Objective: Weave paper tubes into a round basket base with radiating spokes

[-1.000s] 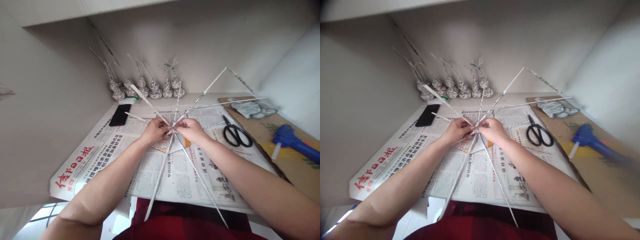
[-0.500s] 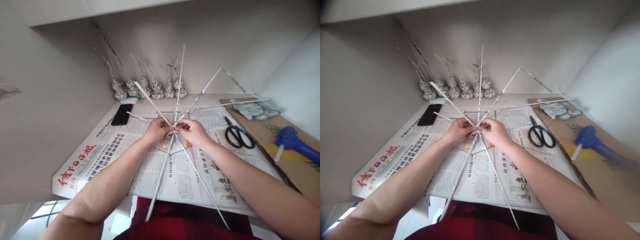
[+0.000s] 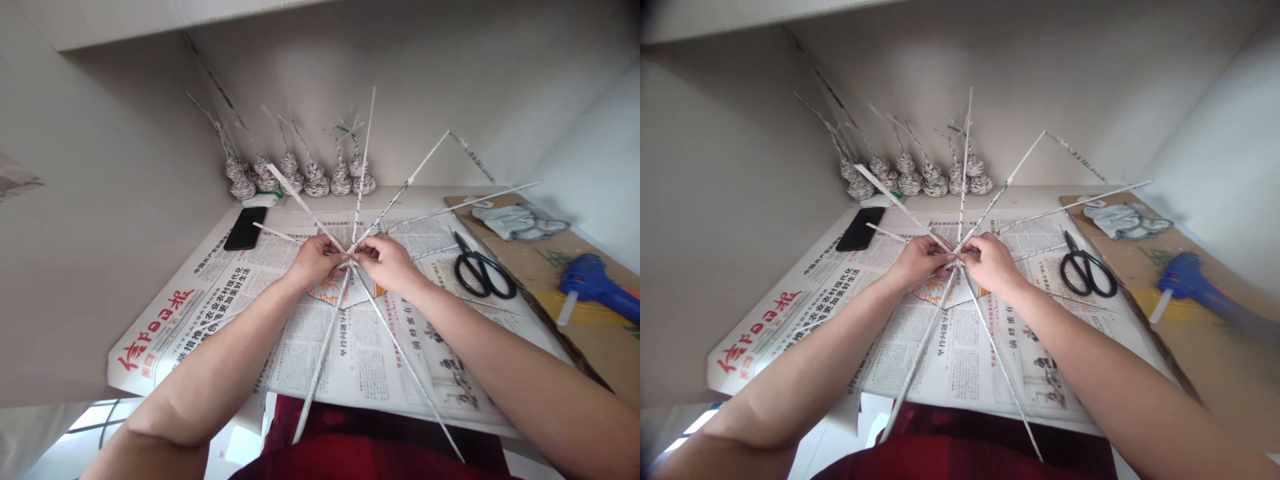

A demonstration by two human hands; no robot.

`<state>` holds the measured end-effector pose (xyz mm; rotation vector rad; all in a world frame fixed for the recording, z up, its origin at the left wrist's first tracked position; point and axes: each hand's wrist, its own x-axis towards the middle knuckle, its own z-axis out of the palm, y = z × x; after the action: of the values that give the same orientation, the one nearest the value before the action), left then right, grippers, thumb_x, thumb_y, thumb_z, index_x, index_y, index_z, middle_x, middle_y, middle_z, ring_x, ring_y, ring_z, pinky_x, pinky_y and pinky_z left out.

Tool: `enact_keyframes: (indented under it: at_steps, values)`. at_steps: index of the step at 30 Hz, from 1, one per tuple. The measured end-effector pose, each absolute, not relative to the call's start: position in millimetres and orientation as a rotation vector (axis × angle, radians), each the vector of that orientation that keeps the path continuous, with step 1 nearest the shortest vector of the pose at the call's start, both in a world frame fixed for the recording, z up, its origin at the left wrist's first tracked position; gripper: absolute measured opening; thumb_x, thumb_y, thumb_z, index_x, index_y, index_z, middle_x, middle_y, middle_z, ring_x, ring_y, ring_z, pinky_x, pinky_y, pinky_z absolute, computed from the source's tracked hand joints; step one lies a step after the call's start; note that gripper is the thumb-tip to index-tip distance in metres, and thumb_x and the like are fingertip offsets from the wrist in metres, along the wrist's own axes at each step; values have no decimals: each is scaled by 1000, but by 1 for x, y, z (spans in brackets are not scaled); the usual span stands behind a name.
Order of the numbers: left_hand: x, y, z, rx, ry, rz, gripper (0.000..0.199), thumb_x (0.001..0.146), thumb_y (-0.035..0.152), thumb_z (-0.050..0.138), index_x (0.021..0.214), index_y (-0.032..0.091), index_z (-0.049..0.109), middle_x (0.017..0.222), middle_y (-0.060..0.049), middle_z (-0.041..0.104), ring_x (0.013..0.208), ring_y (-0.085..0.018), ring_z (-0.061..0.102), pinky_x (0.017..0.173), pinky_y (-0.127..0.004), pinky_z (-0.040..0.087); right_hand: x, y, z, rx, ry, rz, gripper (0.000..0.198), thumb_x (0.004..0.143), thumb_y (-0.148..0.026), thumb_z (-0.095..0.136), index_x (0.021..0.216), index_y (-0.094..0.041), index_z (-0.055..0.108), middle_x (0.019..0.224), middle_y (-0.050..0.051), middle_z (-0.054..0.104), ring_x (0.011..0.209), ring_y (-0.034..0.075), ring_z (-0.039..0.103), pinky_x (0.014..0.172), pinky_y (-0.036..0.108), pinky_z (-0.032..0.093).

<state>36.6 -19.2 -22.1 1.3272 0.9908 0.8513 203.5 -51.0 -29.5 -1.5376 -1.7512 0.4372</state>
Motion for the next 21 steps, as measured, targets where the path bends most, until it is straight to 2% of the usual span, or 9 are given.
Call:
enact_keyframes:
  at_steps: [8, 13, 18, 21]
  values:
    - [35, -18, -23, 1419, 1028, 847, 14, 69, 15, 73, 79, 12, 64, 67, -1, 61, 50, -8, 55, 40, -17, 46, 202, -47, -30, -1572, -1745, 381, 9, 72, -29, 69, 77, -21, 68, 87, 5, 59, 76, 18, 56, 71, 32, 45]
    - [36, -17, -21, 1309, 1027, 853, 17, 66, 13, 76, 76, 13, 63, 63, 1, 60, 54, -9, 58, 49, -20, 52, 203, -49, -30, -1550, -1667, 359, 18, 71, -34, 72, 83, -21, 66, 90, 4, 62, 68, 15, 56, 68, 32, 45]
    - [35, -14, -23, 1221, 1012, 870, 15, 65, 11, 74, 75, 13, 63, 62, 1, 61, 54, -10, 59, 52, -21, 53, 206, -55, -24, -1492, -1699, 415, 10, 78, -32, 64, 81, -22, 66, 86, 4, 67, 74, 17, 61, 69, 30, 46]
    - [35, -14, -22, 1182, 982, 884, 12, 66, 9, 72, 74, 12, 63, 63, 0, 63, 55, -9, 60, 55, -21, 54, 209, -57, -21, -1584, -1737, 397, 14, 83, -34, 59, 84, -23, 68, 87, 4, 70, 79, 20, 62, 74, 35, 44]
